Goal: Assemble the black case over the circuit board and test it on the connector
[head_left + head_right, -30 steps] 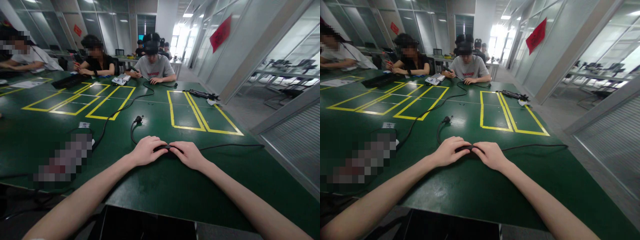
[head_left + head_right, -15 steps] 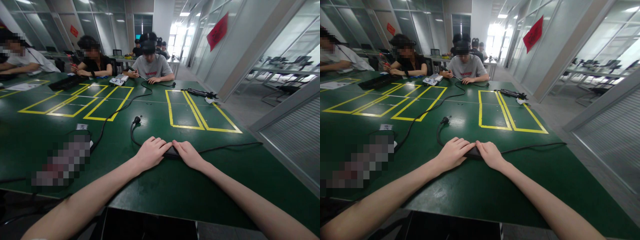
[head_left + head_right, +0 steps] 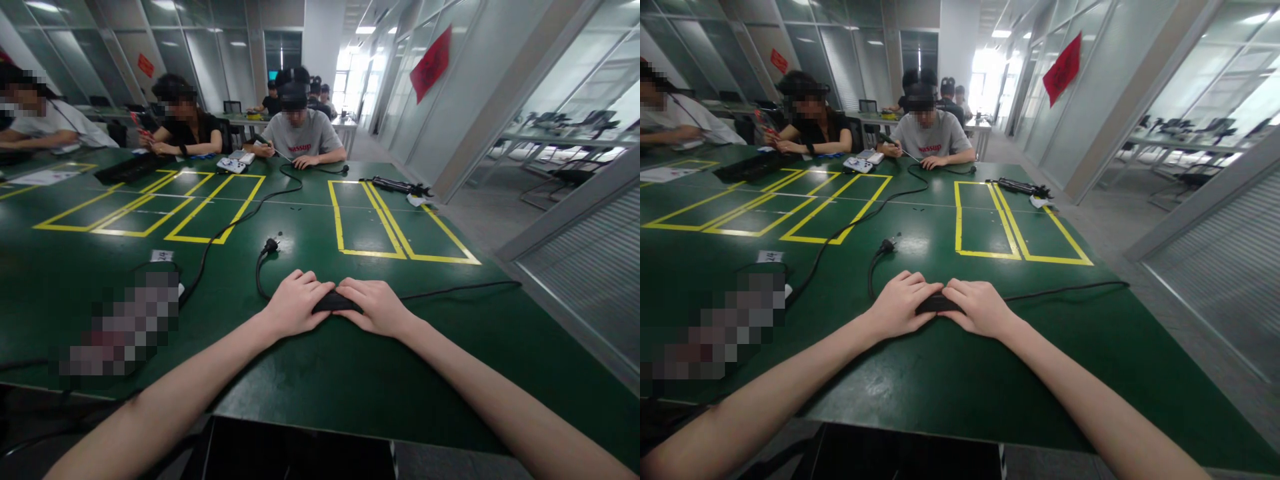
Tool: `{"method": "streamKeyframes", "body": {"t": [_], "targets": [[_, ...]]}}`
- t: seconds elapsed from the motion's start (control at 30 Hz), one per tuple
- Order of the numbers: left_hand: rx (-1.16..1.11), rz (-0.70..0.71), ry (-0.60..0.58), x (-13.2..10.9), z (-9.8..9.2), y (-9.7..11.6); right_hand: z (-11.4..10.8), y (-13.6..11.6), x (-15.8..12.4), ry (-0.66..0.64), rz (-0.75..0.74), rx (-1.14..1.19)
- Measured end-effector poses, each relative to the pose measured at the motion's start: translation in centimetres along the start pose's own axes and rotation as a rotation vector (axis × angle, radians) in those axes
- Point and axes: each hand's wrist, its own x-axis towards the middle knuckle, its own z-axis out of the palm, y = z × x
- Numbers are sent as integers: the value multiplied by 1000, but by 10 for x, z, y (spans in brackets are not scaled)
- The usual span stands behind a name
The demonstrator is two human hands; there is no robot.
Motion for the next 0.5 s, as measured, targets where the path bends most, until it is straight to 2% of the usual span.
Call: {"method": "streamKeyframes", "body": {"t": [0.13,0.23,0.43,0.5], "targets": [[-33,-11,32,-1,-5,-4,2,1,0,20,93,60],[-19,27,28,-2,-7,-5,-2,2,0,-5,196,223],[-33,113,1,-2,-6,-3,-12,6,-2,-339,531,922],[-40,118,-14,-1,-5,-5,-12,3,-1,-318,566,998]]}}
